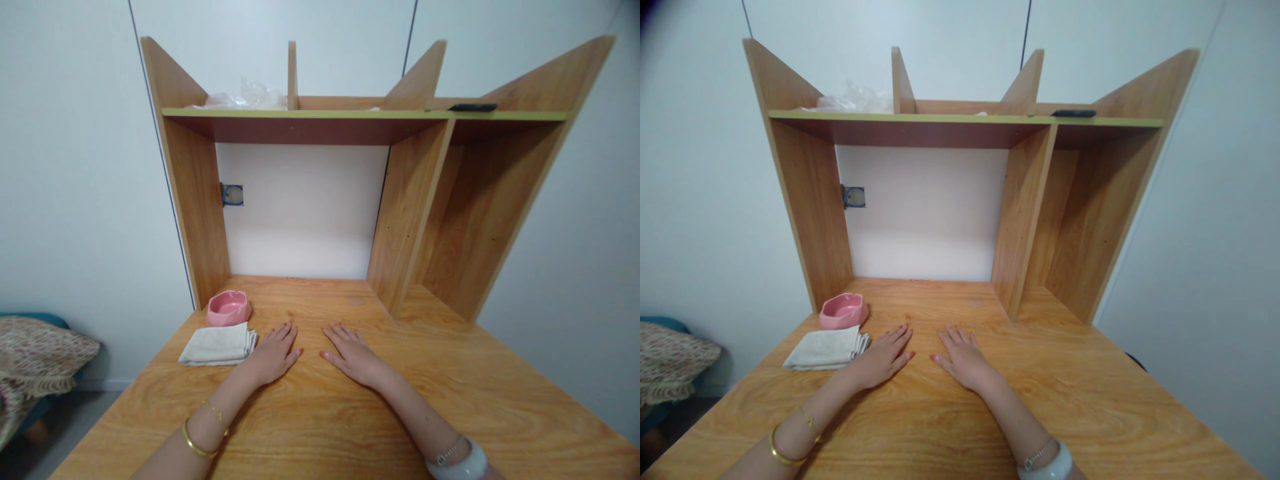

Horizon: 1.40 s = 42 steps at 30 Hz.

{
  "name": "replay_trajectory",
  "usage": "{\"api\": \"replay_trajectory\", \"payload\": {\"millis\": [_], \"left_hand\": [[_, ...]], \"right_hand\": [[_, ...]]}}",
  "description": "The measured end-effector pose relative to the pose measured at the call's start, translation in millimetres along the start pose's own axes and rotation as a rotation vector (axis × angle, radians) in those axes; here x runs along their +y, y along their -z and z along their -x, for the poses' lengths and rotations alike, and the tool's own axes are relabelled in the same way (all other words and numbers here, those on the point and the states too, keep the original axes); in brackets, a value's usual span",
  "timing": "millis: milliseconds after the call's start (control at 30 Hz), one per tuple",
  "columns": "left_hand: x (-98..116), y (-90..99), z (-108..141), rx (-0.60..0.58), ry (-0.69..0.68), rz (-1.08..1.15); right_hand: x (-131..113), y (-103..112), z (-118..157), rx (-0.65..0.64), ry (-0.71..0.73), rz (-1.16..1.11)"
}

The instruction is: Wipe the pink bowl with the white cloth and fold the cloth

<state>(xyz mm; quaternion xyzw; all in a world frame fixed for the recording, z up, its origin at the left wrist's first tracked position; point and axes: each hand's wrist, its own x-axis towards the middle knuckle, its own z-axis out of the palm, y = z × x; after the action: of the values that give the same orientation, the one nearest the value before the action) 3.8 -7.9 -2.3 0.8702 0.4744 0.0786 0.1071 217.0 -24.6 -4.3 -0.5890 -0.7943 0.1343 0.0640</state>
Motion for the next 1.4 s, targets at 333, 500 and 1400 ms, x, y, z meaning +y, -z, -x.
{"api": "replay_trajectory", "payload": {"millis": [333, 500, 1400], "left_hand": [[-0.2, 0.6, 0.5, 0.016, -0.002, 0.054], [1.4, 2.9, 1.8, 0.028, -0.012, 0.045], [-77.8, 50.7, -8.2, 1.033, 0.596, 0.342]], "right_hand": [[1.8, -2.1, -1.6, 0.009, 0.003, 0.0], [1.9, -2.2, -1.1, 0.009, 0.004, -0.004], [-0.7, 0.6, 0.5, -0.005, -0.003, -0.001]]}}
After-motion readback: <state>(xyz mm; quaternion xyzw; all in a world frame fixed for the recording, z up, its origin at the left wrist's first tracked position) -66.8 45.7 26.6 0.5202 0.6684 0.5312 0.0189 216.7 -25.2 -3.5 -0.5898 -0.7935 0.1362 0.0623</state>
